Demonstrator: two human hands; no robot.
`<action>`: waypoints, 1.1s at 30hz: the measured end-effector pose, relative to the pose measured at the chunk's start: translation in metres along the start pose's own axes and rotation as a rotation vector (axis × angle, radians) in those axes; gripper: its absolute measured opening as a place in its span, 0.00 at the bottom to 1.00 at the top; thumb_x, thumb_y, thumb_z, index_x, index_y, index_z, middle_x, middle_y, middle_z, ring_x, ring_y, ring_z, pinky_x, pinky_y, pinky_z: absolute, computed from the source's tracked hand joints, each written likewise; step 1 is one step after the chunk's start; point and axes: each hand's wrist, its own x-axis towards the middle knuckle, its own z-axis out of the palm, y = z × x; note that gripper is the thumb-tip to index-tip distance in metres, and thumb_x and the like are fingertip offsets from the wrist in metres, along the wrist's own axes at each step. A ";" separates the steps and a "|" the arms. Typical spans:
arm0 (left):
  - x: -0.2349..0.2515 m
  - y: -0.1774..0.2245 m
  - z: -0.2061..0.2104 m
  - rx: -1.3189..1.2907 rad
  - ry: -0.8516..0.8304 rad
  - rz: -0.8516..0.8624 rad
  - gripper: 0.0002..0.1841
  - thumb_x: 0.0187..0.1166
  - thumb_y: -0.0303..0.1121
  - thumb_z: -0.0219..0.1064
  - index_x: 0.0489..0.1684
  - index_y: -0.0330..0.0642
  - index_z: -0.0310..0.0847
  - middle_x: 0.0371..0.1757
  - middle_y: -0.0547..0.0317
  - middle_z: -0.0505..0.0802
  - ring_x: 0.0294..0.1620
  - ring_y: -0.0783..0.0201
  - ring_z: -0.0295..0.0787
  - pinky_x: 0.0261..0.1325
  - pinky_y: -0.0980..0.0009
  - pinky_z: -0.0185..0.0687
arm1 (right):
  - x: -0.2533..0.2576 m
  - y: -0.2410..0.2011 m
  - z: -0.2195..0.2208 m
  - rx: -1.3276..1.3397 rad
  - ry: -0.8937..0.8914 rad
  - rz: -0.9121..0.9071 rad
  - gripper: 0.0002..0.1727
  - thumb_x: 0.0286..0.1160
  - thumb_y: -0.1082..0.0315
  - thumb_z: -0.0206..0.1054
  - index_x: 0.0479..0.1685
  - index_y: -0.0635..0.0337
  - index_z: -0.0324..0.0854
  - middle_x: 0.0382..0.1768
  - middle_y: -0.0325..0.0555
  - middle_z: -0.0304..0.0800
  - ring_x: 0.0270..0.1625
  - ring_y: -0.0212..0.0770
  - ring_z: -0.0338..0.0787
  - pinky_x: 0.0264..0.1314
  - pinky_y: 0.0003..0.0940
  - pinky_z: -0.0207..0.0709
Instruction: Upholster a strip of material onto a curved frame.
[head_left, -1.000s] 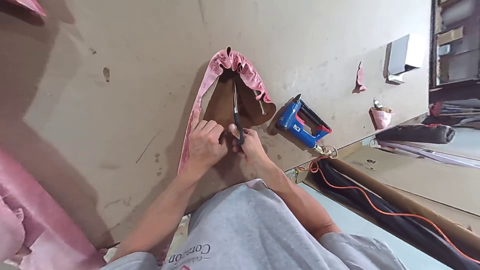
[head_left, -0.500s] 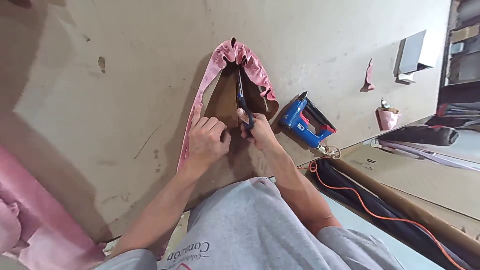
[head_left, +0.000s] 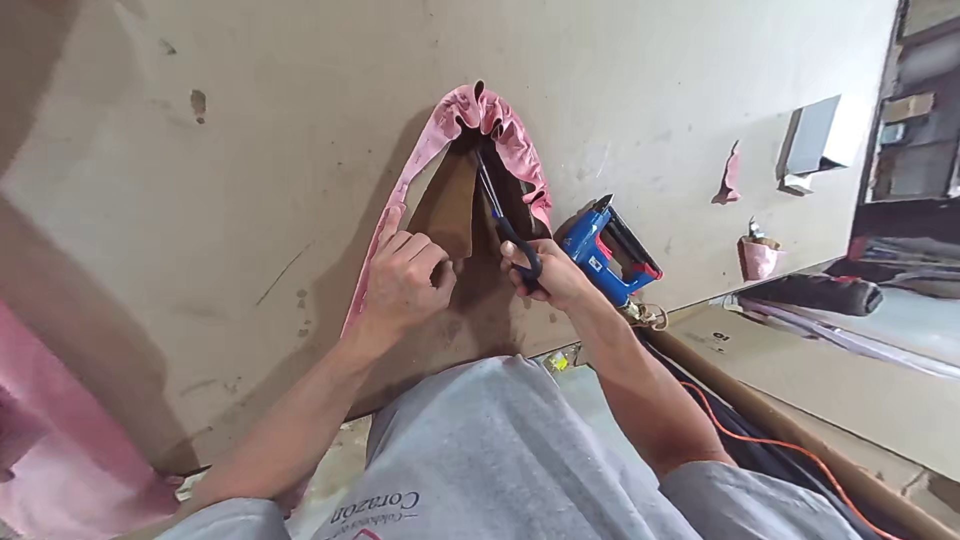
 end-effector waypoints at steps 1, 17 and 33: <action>-0.001 0.000 -0.001 -0.015 0.001 0.005 0.09 0.75 0.35 0.68 0.29 0.42 0.90 0.32 0.54 0.93 0.41 0.55 0.92 0.81 0.47 0.69 | -0.004 -0.001 -0.005 -0.022 -0.026 0.016 0.20 0.89 0.51 0.61 0.38 0.60 0.83 0.20 0.38 0.86 0.16 0.26 0.82 0.12 0.17 0.69; -0.005 0.000 0.001 0.026 -0.002 0.045 0.11 0.76 0.34 0.66 0.27 0.39 0.90 0.30 0.53 0.93 0.41 0.54 0.93 0.86 0.44 0.64 | 0.019 -0.021 -0.027 -0.101 -0.095 -0.017 0.21 0.88 0.50 0.62 0.37 0.60 0.83 0.20 0.39 0.85 0.15 0.26 0.81 0.10 0.16 0.68; 0.087 0.006 -0.035 0.060 -0.149 -0.033 0.18 0.80 0.34 0.61 0.65 0.43 0.85 0.60 0.42 0.90 0.64 0.40 0.86 0.62 0.41 0.80 | -0.025 0.020 0.013 0.243 -0.083 0.043 0.25 0.94 0.49 0.49 0.42 0.62 0.81 0.22 0.40 0.86 0.17 0.30 0.84 0.11 0.20 0.74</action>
